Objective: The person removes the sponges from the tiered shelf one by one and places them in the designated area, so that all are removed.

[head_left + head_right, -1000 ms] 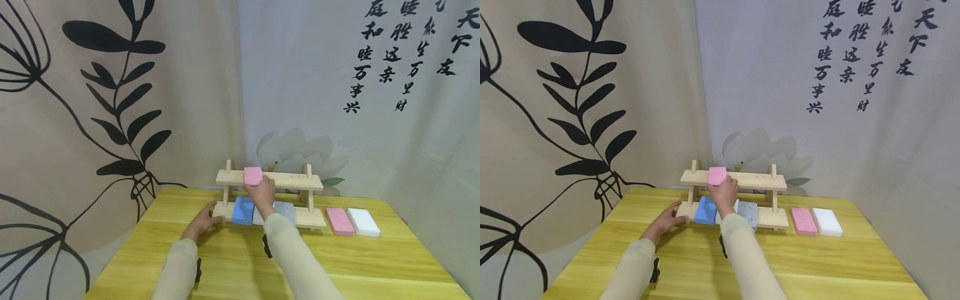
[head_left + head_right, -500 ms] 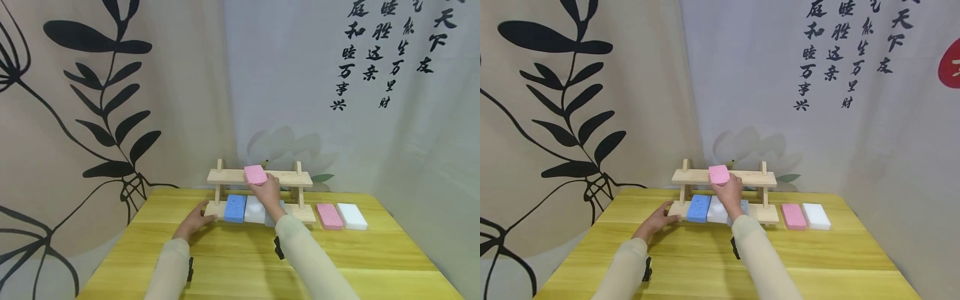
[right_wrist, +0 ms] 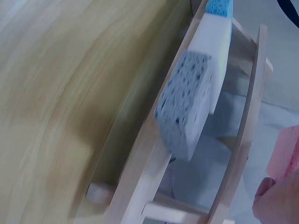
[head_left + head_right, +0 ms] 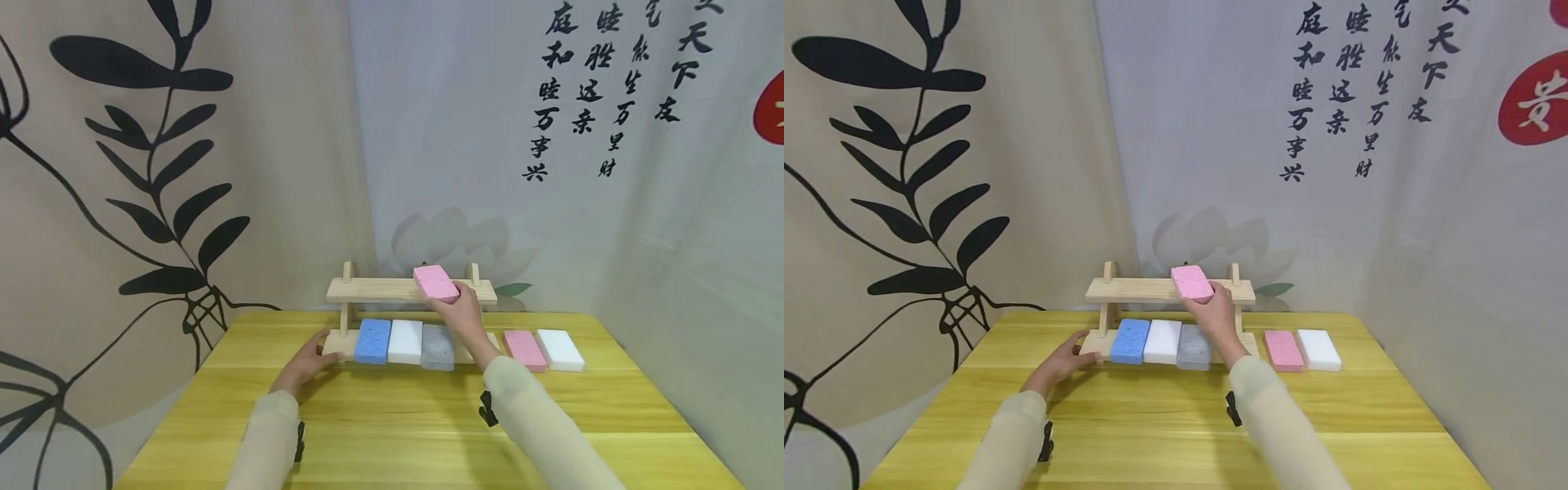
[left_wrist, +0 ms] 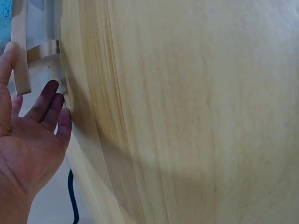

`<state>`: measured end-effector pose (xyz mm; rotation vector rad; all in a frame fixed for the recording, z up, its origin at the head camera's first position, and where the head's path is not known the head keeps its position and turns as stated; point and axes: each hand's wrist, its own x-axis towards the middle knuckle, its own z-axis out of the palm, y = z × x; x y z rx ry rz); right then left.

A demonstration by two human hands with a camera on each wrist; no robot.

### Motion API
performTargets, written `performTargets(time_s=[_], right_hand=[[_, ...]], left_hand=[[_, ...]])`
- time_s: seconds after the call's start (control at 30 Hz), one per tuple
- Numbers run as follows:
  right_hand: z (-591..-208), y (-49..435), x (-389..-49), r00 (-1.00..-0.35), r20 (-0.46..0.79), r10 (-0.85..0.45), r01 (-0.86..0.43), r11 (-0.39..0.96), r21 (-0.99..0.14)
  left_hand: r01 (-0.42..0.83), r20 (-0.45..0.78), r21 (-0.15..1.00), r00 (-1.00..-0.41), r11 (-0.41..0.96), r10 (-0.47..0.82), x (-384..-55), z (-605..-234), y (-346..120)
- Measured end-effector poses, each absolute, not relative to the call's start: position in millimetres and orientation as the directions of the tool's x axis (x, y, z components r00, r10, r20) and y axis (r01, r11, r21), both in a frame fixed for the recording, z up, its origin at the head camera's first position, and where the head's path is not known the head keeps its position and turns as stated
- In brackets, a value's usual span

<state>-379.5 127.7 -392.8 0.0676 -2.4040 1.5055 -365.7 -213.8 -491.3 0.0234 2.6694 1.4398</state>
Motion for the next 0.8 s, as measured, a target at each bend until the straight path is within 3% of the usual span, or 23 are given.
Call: performTargets(time_s=[0.67,0.8], right_hand=[[-379,193,-376,-0.948,0.313,0.060,-0.278,0.325,-0.904],[-380,207,-377,-0.944,0.323,0.072,-0.279,0.350,-0.894]], left_hand=[[-0.037,-0.091,0.836,-0.993,0.548,0.072,-362,-488,-213],[-0.041,-0.094,0.836,-0.993,0.548,0.068,-363,-488,-212]])
